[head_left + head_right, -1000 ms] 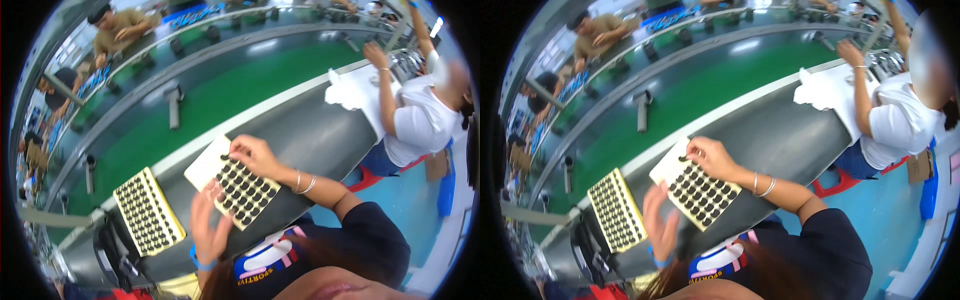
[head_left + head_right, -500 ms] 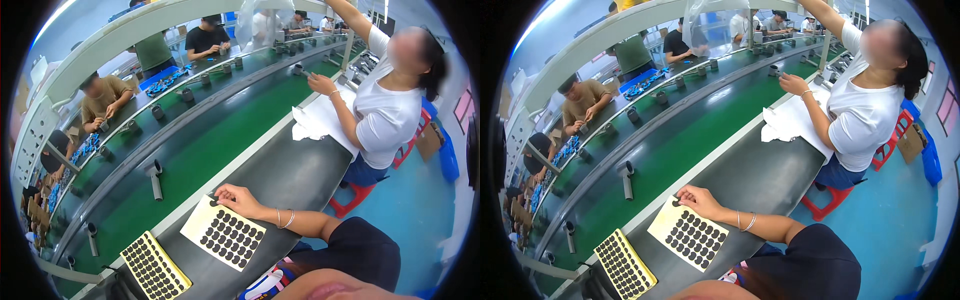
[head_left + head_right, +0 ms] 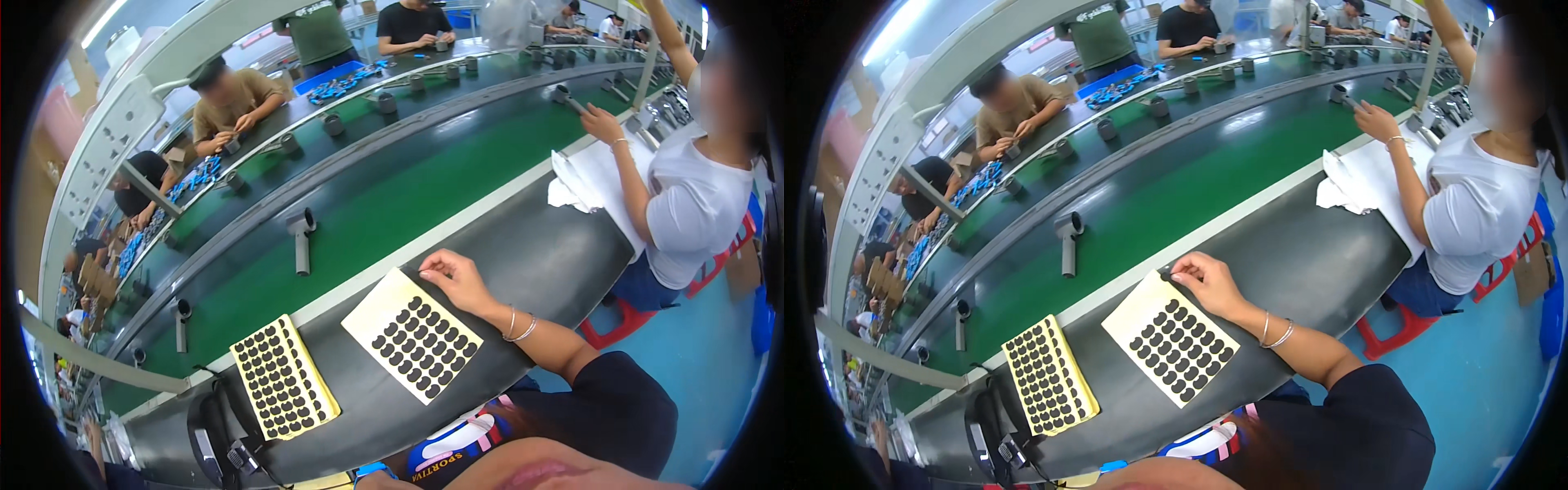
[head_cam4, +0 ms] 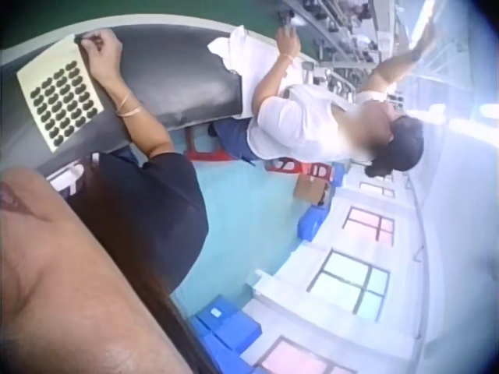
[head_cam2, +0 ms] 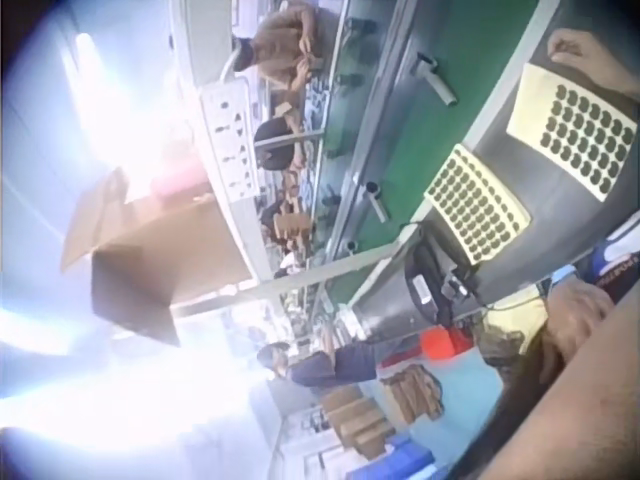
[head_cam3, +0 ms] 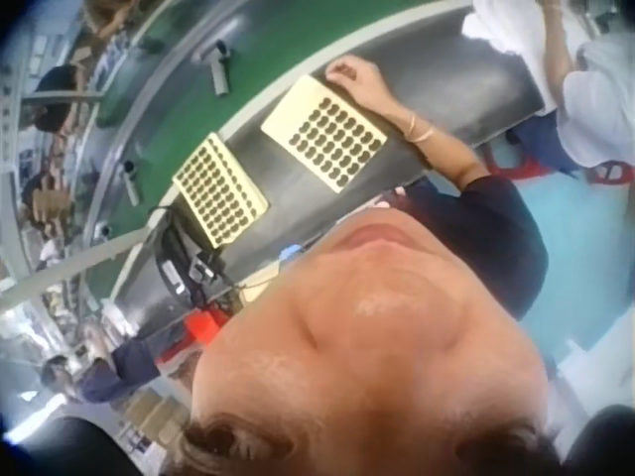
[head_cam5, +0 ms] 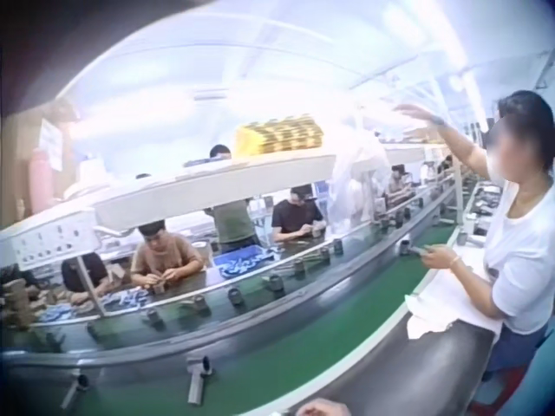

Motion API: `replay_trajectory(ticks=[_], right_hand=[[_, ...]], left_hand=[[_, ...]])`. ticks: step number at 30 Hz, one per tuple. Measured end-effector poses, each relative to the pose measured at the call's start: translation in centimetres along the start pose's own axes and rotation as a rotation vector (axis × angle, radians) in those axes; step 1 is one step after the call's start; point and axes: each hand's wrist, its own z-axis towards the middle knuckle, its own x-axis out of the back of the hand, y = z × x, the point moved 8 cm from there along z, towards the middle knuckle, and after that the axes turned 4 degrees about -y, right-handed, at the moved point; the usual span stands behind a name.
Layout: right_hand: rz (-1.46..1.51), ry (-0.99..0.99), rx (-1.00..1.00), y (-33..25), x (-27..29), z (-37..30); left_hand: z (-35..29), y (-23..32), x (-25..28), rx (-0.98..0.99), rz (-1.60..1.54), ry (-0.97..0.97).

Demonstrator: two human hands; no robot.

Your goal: Cleaning and assembling small cylindrical electronic components at a manual assembly station.

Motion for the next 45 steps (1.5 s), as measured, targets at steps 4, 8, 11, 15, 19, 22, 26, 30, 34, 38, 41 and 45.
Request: replay_trajectory(ticks=[4, 8, 11, 15, 19, 22, 26, 30, 34, 38, 41, 45], right_hand=[[0.051, 0.017, -0.020, 0.9, 0.0, 0.4], [0.141, -0.026, -0.039, -0.1, 0.2, 0.5], [0.193, -0.046, -0.032, 0.9, 0.1, 0.6], [0.171, -0.060, -0.026, 0.6, -0.4, 0.4], [0.178, -0.060, -0.031, 0.6, -0.1, 0.2], [0.150, -0.069, -0.046, 1.1, -0.4, 0.2], [0.161, -0.081, -0.022, 0.4, -0.1, 0.3], [0.147, -0.068, 0.003, 0.9, 0.1, 0.4], [0.139, -0.012, -0.010, 0.5, 0.8, 0.5], [0.133, 0.021, -0.011, 0.6, 2.0, 0.7], [0.144, 0.025, -0.019, 0.3, 2.1, 0.7], [0.168, -0.029, -0.021, 0.4, 1.8, 0.8]], left_hand=[[-0.1, 0.3, -0.3, 0.005, 0.001, 0.054], [0.8, 1.0, -1.8, 0.017, 0.027, 0.173], [0.2, 1.1, -1.9, 0.005, 0.027, 0.200], [0.1, 1.2, -1.8, -0.011, 0.049, 0.211], [-0.1, 1.2, -2.0, -0.031, 0.067, 0.218], [-0.3, 1.1, -2.0, -0.045, 0.074, 0.231], [2.0, 0.8, -3.3, -0.144, 0.141, 0.309], [1.3, 1.0, -1.7, -0.017, 0.126, 0.160], [-0.2, 1.1, 1.8, 0.199, 0.308, 0.305], [-9.9, 4.5, 12.3, 1.022, 1.169, 0.941], [-18.5, 7.8, 18.7, 1.333, 1.698, 0.826], [-26.5, 9.7, 23.9, 1.562, 1.880, 0.881]])
